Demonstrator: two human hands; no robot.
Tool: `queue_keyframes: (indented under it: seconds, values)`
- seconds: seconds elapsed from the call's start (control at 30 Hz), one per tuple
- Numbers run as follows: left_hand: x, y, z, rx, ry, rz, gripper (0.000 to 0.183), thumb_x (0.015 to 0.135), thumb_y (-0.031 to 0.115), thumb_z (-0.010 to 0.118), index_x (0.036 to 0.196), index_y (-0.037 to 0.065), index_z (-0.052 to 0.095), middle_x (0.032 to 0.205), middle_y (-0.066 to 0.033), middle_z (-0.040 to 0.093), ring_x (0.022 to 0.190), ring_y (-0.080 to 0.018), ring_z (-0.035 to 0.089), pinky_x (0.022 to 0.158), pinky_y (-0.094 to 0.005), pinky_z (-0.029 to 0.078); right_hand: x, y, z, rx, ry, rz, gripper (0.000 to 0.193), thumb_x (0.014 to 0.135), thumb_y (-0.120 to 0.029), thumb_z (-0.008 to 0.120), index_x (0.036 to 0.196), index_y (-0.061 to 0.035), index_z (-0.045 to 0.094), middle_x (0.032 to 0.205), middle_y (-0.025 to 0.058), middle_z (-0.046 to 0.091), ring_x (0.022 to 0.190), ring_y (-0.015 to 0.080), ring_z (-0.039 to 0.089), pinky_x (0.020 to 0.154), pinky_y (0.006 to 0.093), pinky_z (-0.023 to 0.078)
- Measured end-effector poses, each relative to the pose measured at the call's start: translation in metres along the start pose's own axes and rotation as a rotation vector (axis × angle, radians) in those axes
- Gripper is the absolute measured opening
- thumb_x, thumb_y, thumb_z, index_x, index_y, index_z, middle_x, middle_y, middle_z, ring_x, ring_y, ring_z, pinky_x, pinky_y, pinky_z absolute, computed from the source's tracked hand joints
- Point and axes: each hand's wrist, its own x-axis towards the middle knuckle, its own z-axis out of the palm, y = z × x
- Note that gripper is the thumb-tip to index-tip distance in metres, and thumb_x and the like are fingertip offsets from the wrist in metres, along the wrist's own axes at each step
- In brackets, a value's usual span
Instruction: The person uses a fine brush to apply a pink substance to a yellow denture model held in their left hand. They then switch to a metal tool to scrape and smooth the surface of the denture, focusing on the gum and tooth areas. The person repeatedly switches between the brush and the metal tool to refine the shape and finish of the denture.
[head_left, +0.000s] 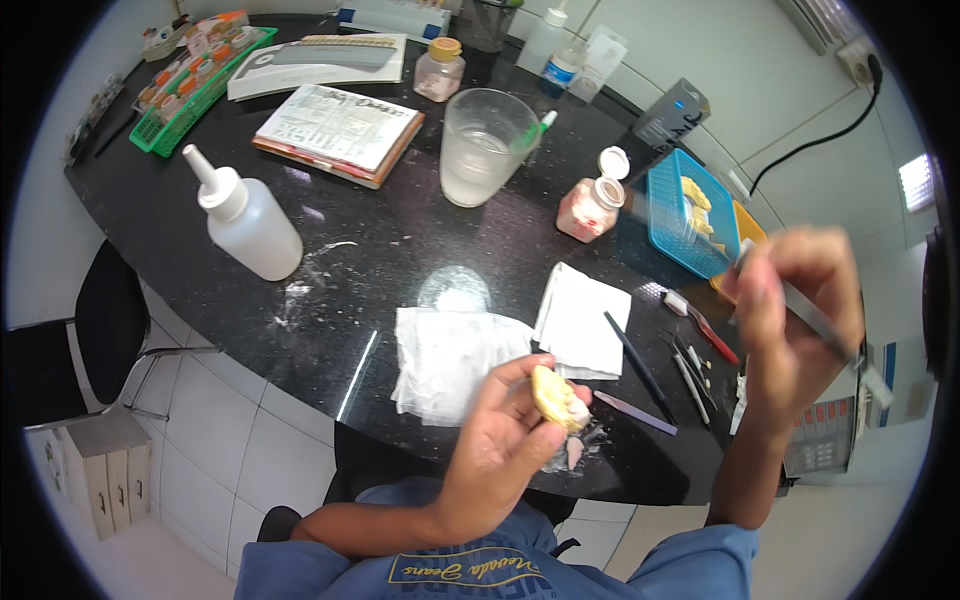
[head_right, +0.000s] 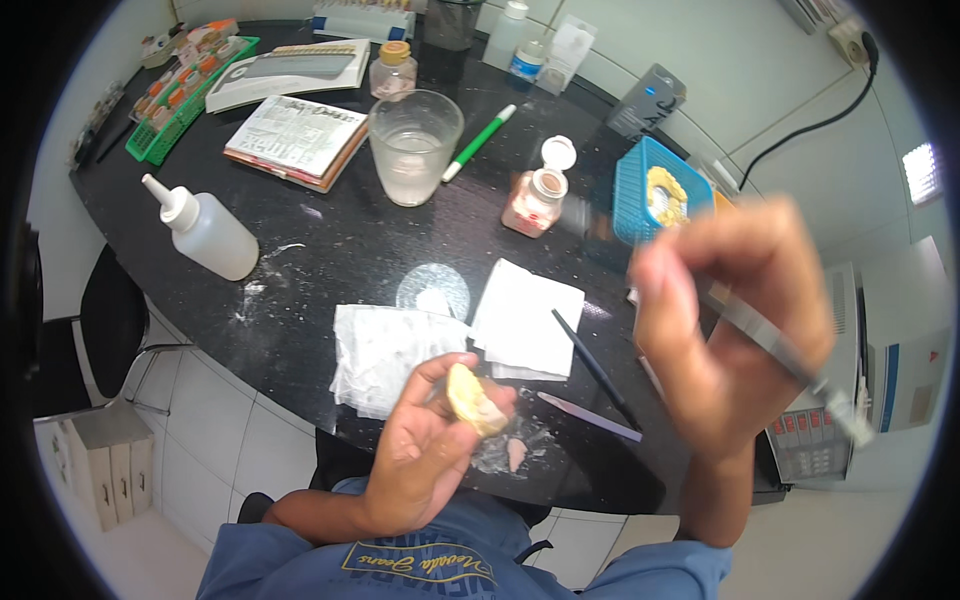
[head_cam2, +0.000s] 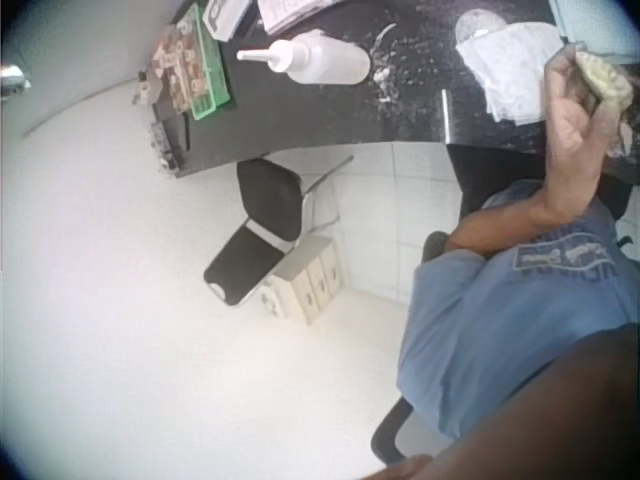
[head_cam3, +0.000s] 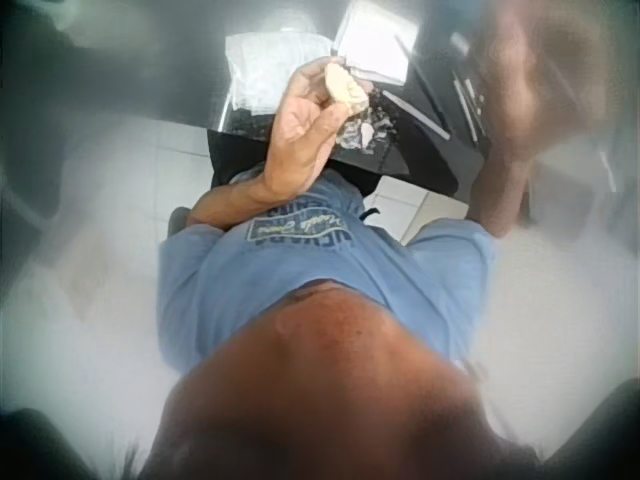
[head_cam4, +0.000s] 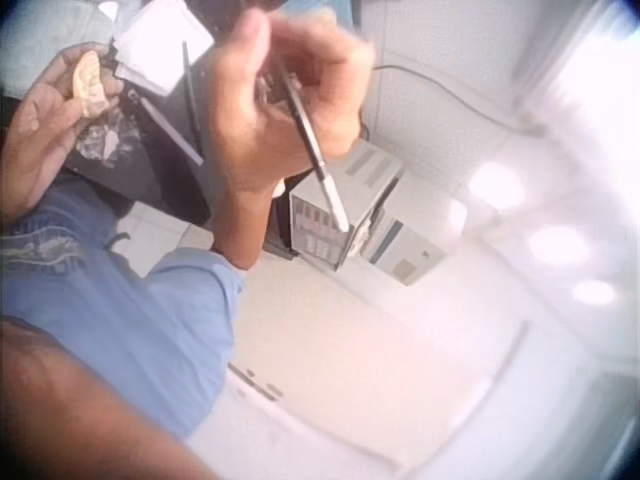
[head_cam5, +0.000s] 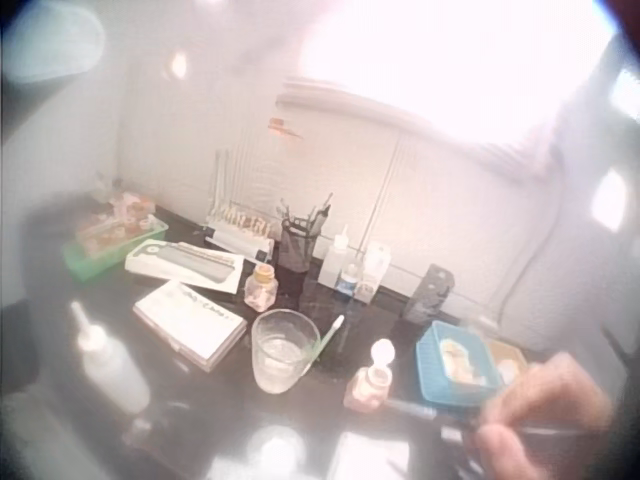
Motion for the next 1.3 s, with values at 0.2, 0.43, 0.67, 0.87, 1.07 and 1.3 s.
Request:
queue_keyframes:
  seconds: [0.2, 0.43, 0.67, 0.87, 1.07, 1.3]
  values:
    - [0.008, -0.005, 0.011, 0.056, 0.084, 0.081, 0.057, 0.095, 0.009, 0.057, 0.143, 0.002, 0.025, 0.14, -0.0229, 0.043, 0.137, -0.0314, 0.04, 0.116, -0.0433, 0.031, -0.102, 0.019, -0.007, -0.068, -0.175, 0.243, 0.013, 0.076, -0.002, 0.071, 0.089, -0.0003, 0.069, 0.075, 0.01, 0.068, 0.059, 0.0163, 0.063, 0.054, 0.0249, 0.048]
    - [-0.009, 0.007, 0.017, 0.128, 0.167, 0.19, 0.059, 0.096, 0.016, 0.057, 0.144, 0.002, 0.026, 0.144, -0.0227, 0.038, 0.139, -0.0334, 0.036, 0.116, -0.0429, 0.033, -0.122, 0.001, 0.005, 0.128, -0.183, 0.169, 0.017, 0.075, 0.0, 0.076, 0.091, -0.0008, 0.07, 0.08, 0.0113, 0.071, 0.061, 0.017, 0.066, 0.052, 0.0244, 0.051]
    - [-0.014, 0.027, 0.009, 0.157, 0.282, 0.435, 0.055, 0.099, 0.011, 0.051, 0.145, 0.002, 0.023, 0.142, -0.0264, 0.041, 0.138, -0.0312, 0.039, 0.118, -0.0428, 0.028, -0.126, -0.005, 0.024, 0.25, -0.295, 0.126, 0.019, 0.077, 0.0, 0.076, 0.095, 0.001, 0.069, 0.083, 0.0127, 0.071, 0.064, 0.0193, 0.069, 0.052, 0.0269, 0.052]
    - [-0.015, 0.024, 0.005, 0.178, 0.275, 0.402, 0.053, 0.098, 0.01, 0.051, 0.144, 0.002, 0.026, 0.14, -0.0244, 0.044, 0.136, -0.0301, 0.041, 0.117, -0.0424, 0.03, -0.128, -0.009, 0.01, 0.235, -0.338, 0.155, 0.022, 0.073, 0.003, 0.075, 0.094, 0.0, 0.07, 0.084, 0.0112, 0.071, 0.067, 0.0194, 0.069, 0.054, 0.0267, 0.052]
    - [-0.017, 0.02, 0.004, 0.258, 0.258, 0.37, 0.055, 0.095, 0.011, 0.058, 0.141, 0.002, 0.03, 0.133, -0.0199, 0.051, 0.131, -0.0296, 0.047, 0.115, -0.042, 0.034, -0.133, -0.011, 0.009, 0.198, -0.398, 0.067, 0.019, 0.071, 0.0, 0.074, 0.089, -0.0009, 0.069, 0.083, 0.0102, 0.069, 0.066, 0.0202, 0.068, 0.058, 0.0271, 0.054]
    - [-0.015, 0.002, 0.015, 0.291, 0.202, 0.3, 0.06, 0.091, 0.005, 0.064, 0.14, 0.002, 0.029, 0.125, -0.0212, 0.057, 0.13, -0.0306, 0.049, 0.115, -0.0447, 0.035, -0.189, -0.028, 0.001, 0.406, 0.207, 0.346, 0.015, 0.083, -0.007, 0.071, 0.094, 0.0002, 0.063, 0.081, 0.0153, 0.066, 0.066, 0.0179, 0.066, 0.058, 0.0257, 0.054]
